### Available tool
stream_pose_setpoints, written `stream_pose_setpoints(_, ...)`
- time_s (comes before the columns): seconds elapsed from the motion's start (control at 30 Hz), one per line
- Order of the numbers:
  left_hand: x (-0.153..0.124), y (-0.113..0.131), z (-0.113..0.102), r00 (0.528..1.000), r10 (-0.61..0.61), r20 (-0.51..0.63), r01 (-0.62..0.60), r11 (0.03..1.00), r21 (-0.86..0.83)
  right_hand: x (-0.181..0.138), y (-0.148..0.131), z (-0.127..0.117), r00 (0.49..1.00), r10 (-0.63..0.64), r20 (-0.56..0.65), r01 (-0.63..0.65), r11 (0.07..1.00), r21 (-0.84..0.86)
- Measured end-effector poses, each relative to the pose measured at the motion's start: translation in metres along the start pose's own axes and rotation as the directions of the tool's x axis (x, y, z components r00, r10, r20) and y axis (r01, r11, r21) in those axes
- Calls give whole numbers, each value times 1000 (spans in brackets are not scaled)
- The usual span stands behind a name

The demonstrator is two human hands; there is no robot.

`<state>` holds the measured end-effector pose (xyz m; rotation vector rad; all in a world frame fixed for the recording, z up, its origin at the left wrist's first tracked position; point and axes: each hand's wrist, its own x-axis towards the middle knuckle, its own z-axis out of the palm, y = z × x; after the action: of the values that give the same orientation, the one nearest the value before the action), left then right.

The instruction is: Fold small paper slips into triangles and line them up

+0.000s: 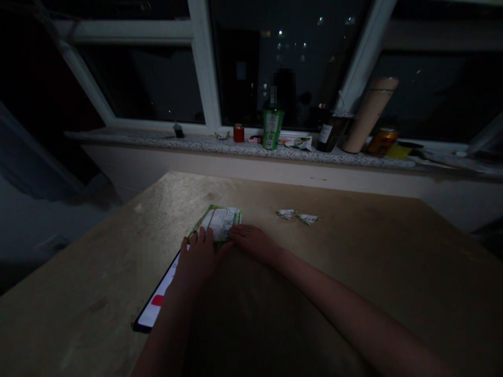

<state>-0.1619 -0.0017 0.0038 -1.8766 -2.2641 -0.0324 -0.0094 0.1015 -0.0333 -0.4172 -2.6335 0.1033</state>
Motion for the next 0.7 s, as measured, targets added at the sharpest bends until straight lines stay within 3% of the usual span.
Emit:
stream_pose_setpoints(0.13, 3, 6, -4, 998, 37, -50, -37, 999, 2, -7, 0, -4, 999, 5, -33, -4, 1000, 30)
stream_pose_setpoints(0.33, 12, 21, -10, 914, 390, -110, -404, 901, -160, -24, -1, -20, 1000, 28, -1, -28, 999, 27)
stream_pose_setpoints(0.47, 13, 24, -11, 883, 446, -148, -469, 852, -231, -46, 1, -28, 998, 62, 32, -61, 998, -20)
stream_pose_setpoints(0.7, 8, 38, -4, 818, 571, -75, -569, 782, -255, -96, -7, -47, 1000, 12, 10, -11, 995, -102)
